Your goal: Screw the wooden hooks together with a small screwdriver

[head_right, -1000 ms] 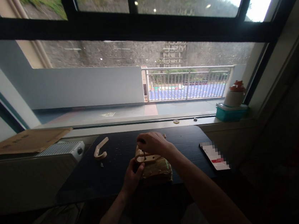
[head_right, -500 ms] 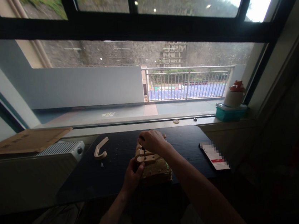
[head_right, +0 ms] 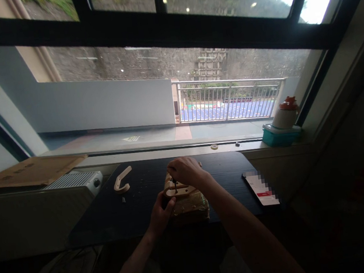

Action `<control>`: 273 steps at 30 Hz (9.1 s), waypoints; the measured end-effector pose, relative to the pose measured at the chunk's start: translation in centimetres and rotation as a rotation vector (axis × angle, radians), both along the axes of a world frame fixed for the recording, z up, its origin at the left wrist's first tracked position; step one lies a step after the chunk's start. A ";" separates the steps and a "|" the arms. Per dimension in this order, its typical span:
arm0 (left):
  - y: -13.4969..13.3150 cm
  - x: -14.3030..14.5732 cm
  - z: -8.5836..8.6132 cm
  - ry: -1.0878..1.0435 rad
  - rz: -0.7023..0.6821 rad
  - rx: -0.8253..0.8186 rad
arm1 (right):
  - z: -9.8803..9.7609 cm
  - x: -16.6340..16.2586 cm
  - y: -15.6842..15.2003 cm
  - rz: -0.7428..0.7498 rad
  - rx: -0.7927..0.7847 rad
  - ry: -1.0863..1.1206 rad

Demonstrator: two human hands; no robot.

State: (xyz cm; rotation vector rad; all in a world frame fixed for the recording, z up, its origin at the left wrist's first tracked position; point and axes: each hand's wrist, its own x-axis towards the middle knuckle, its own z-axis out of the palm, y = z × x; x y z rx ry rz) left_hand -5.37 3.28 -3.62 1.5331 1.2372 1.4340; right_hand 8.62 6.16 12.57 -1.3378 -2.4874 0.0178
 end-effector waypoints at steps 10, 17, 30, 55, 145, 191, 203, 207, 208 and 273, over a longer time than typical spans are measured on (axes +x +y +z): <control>-0.1 0.0 0.1 0.027 0.012 -0.002 | -0.2 -0.2 0.1 -0.056 0.004 -0.015; -0.1 0.1 0.2 0.015 0.009 -0.010 | -0.1 0.7 -0.3 0.021 0.000 0.030; 0.2 0.0 -0.3 0.028 0.020 0.013 | 0.0 0.1 0.0 -0.070 -0.002 0.006; -0.1 0.0 0.1 0.013 0.037 0.027 | 0.0 0.1 -0.2 -0.047 -0.010 -0.009; -0.1 0.0 -0.2 0.070 0.052 0.007 | -2.7 -0.4 0.8 -0.111 0.073 0.234; 0.0 0.0 -0.1 0.049 0.050 0.027 | -0.5 0.0 0.0 0.001 0.023 0.035; 0.0 0.1 0.0 0.044 0.058 0.012 | -1.0 -0.5 0.5 -0.065 0.037 0.073; 0.1 0.0 -0.2 0.045 0.050 0.019 | -1.0 0.2 0.2 0.023 0.003 0.070; 0.1 0.0 -0.3 0.052 0.051 0.025 | -0.9 0.3 0.1 0.034 -0.009 0.066; 0.5 0.4 -1.3 -0.002 0.081 0.090 | -1.1 -1.7 -4.1 -0.324 0.095 -0.089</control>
